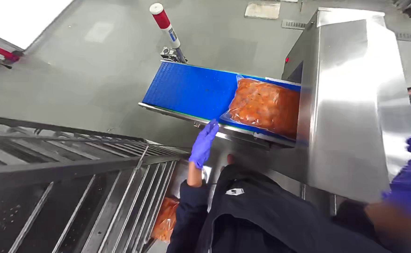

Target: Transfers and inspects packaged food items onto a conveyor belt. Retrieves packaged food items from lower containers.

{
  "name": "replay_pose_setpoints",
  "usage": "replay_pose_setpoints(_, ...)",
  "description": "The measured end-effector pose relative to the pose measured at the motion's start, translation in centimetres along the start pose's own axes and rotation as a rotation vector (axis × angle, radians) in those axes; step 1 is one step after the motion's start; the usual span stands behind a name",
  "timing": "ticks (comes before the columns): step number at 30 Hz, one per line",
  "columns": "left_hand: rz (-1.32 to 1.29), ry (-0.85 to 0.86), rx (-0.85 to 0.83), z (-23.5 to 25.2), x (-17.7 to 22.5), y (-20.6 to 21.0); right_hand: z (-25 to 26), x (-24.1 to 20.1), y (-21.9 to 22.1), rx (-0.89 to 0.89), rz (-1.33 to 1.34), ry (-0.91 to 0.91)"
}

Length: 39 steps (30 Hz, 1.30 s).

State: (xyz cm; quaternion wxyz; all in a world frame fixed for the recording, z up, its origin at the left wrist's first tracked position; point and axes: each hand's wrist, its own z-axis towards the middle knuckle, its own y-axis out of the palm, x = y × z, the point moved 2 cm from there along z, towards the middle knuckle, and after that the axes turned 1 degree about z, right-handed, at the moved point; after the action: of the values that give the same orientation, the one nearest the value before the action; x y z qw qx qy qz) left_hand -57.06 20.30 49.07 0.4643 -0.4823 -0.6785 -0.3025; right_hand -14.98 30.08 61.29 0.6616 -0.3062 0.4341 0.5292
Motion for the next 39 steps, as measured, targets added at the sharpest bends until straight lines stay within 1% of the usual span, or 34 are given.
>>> replay_pose_setpoints(2,0.116,-0.034,-0.008,2.9,0.6,-0.3,-1.3,-0.8,5.0,-0.232,0.099,0.021)
replay_pose_setpoints(4,0.237,-0.052,-0.014,7.1,1.0,-0.6,-3.0,-0.6,10.0,-0.433,0.159,0.103)
replay_pose_setpoints(5,0.303,-0.059,-0.011,9.4,1.2,-0.7,-3.9,0.0,12.1,-0.498,0.182,0.173)
replay_pose_setpoints(6,0.364,-0.075,-0.008,11.7,1.5,-0.7,-4.7,1.0,14.0,-0.522,0.189,0.259)
replay_pose_setpoints(7,0.424,-0.097,-0.01,13.8,1.9,-0.8,-5.4,2.3,15.7,-0.517,0.15,0.345)
replay_pose_setpoints(8,0.487,-0.116,-0.015,16.0,2.2,-0.8,-6.0,3.7,17.1,-0.495,0.049,0.436)
replay_pose_setpoints(10,0.528,-0.156,-0.049,20.1,2.0,-0.5,-6.6,6.9,18.9,-0.481,-0.258,0.592)
replay_pose_setpoints(11,0.492,-0.186,-0.074,21.8,1.6,-0.3,-6.8,8.6,19.3,-0.487,-0.402,0.63)
replay_pose_setpoints(12,0.431,-0.218,-0.102,23.3,1.2,-0.2,-6.9,10.4,19.6,-0.479,-0.53,0.63)
replay_pose_setpoints(14,0.37,-0.265,-0.108,25.4,0.4,-0.9,-7.0,14.2,19.5,-0.413,-0.731,0.618)
replay_pose_setpoints(16,0.391,-0.28,-0.089,26.9,0.0,-2.2,-6.7,18.0,19.1,-0.287,-0.813,0.679)
replay_pose_setpoints(18,0.404,-0.308,-0.072,27.4,-0.1,-3.8,-6.4,20.8,19.1,-0.235,-0.817,0.827)
replay_pose_setpoints(21,0.522,-0.355,-0.016,26.7,-0.4,-6.0,-5.9,22.5,21.1,-0.268,-0.824,0.963)
replay_pose_setpoints(23,0.564,-0.376,0.025,25.7,-0.4,-7.4,-5.2,22.9,23.0,-0.284,-0.815,0.983)
replay_pose_setpoints(24,0.559,-0.393,0.044,24.3,-0.2,-7.9,-4.8,23.1,23.7,-0.291,-0.82,0.983)
replay_pose_setpoints(27,0.477,-0.459,0.142,18.2,-0.8,-8.5,-3.4,24.5,25.4,-0.338,-0.892,0.907)
replay_pose_setpoints(28,0.415,-0.482,0.202,15.8,-1.5,-8.4,-2.6,25.1,26.2,-0.393,-0.939,0.854)
replay_pose_setpoints(30,0.294,-0.522,0.278,10.9,-3.9,-7.6,-0.8,26.3,28.0,-0.573,-1.027,0.74)
replay_pose_setpoints(32,0.127,-0.536,0.276,6.9,-7.2,-7.0,0.1,26.8,29.7,-0.739,-1.05,0.644)
replay_pose_setpoints(33,-0.02,-0.507,0.276,5.6,-9.1,-6.7,0.2,26.8,30.4,-0.806,-1.056,0.608)
replay_pose_setpoints(34,-0.223,-0.438,0.318,5.2,-10.7,-6.7,0.2,26.6,31.3,-0.862,-1.061,0.563)
replay_pose_setpoints(36,-0.669,-0.225,0.461,5.9,-13.1,-6.8,-0.7,25.6,33.5,-0.926,-1.033,0.477)
replay_pose_setpoints(37,-0.785,-0.175,0.498,6.2,-14.2,-6.2,-1.4,25.0,34.0,-0.939,-1.015,0.448)
replay_pose_setpoints(39,-0.872,-0.105,0.494,5.3,-15.4,-5.8,-2.6,23.6,34.9,-0.936,-0.933,0.412)
